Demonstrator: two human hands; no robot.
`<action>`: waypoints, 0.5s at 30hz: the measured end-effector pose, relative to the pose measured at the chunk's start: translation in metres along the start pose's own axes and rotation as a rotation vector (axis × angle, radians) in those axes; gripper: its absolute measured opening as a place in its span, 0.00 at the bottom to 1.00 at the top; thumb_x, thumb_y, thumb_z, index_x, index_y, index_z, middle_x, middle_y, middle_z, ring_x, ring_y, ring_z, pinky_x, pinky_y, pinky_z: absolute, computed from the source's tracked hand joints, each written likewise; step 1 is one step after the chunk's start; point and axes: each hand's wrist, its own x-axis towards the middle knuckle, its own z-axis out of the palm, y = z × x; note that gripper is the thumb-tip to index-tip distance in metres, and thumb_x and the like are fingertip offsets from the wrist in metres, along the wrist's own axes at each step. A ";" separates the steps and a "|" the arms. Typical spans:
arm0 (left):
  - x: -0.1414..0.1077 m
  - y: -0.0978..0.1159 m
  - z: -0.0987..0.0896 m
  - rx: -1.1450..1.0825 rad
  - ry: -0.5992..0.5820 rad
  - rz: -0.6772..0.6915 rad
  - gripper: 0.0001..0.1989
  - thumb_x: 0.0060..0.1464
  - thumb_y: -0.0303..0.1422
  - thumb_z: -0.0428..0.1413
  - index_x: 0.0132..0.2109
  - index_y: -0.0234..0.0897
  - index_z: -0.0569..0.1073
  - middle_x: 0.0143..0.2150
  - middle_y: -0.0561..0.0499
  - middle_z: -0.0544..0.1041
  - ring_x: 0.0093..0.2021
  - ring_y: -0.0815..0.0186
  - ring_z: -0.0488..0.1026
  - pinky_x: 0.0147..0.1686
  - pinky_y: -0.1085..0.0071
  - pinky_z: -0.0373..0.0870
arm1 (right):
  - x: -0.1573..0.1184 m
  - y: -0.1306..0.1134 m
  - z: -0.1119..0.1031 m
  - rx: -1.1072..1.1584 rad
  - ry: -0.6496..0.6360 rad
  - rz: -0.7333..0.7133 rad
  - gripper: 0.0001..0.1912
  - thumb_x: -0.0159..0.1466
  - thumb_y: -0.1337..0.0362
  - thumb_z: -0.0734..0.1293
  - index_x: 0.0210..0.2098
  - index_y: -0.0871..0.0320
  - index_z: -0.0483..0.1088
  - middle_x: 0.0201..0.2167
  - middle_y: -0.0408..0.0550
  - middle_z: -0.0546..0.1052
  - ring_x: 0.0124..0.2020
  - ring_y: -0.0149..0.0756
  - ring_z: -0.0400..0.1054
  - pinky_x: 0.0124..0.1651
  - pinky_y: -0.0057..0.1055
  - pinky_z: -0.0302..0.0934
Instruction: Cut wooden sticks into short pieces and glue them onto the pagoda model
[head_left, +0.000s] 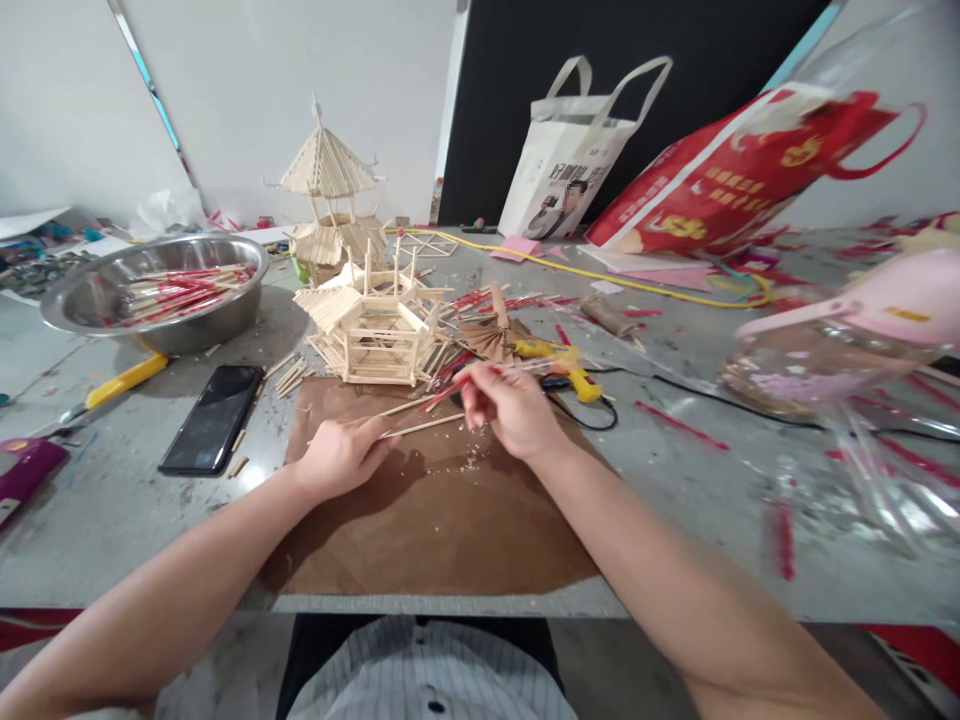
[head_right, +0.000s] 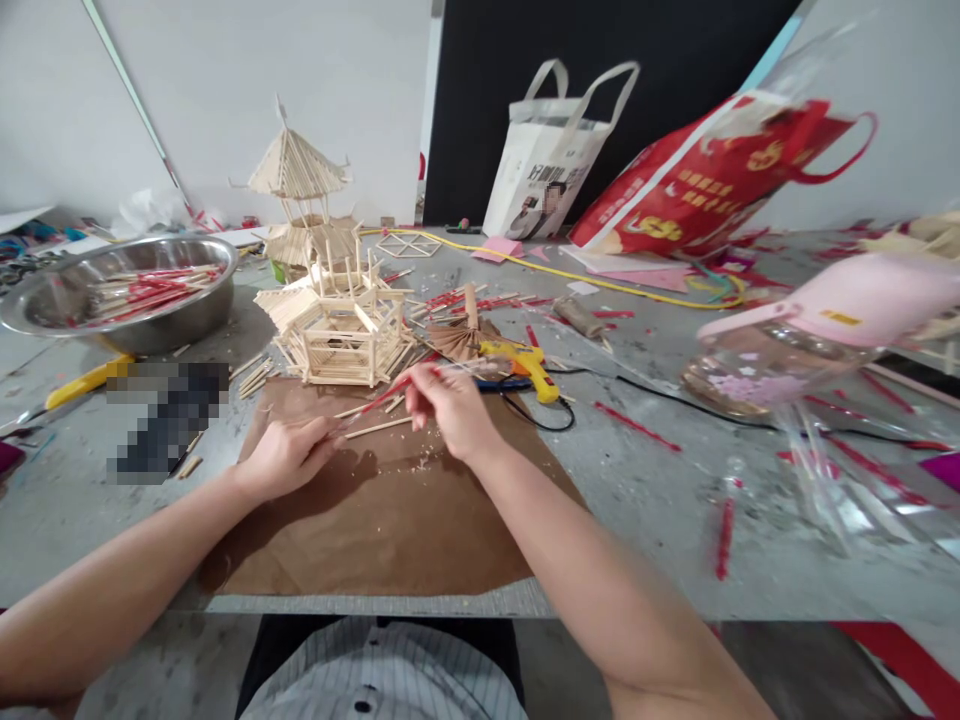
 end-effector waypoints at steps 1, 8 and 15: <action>0.000 -0.001 0.000 -0.007 0.016 -0.007 0.12 0.57 0.36 0.42 0.40 0.35 0.66 0.30 0.50 0.75 0.30 0.70 0.71 0.28 0.76 0.63 | 0.005 -0.002 -0.008 0.065 0.101 -0.043 0.13 0.55 0.53 0.63 0.27 0.57 0.69 0.16 0.39 0.66 0.13 0.24 0.57 0.15 0.24 0.53; 0.002 -0.003 0.003 0.004 0.018 -0.015 0.12 0.56 0.36 0.43 0.41 0.35 0.67 0.34 0.49 0.75 0.35 0.68 0.71 0.32 0.74 0.65 | 0.027 -0.025 -0.081 0.353 0.711 -0.436 0.18 0.61 0.49 0.47 0.40 0.46 0.62 0.46 0.40 0.66 0.32 0.27 0.69 0.38 0.34 0.64; 0.003 -0.003 0.005 0.078 -0.038 -0.016 0.13 0.57 0.36 0.42 0.39 0.36 0.69 0.32 0.48 0.73 0.35 0.67 0.69 0.33 0.72 0.64 | 0.042 -0.013 -0.087 0.108 0.702 -0.130 0.15 0.54 0.51 0.58 0.34 0.54 0.63 0.38 0.45 0.70 0.28 0.29 0.68 0.32 0.32 0.64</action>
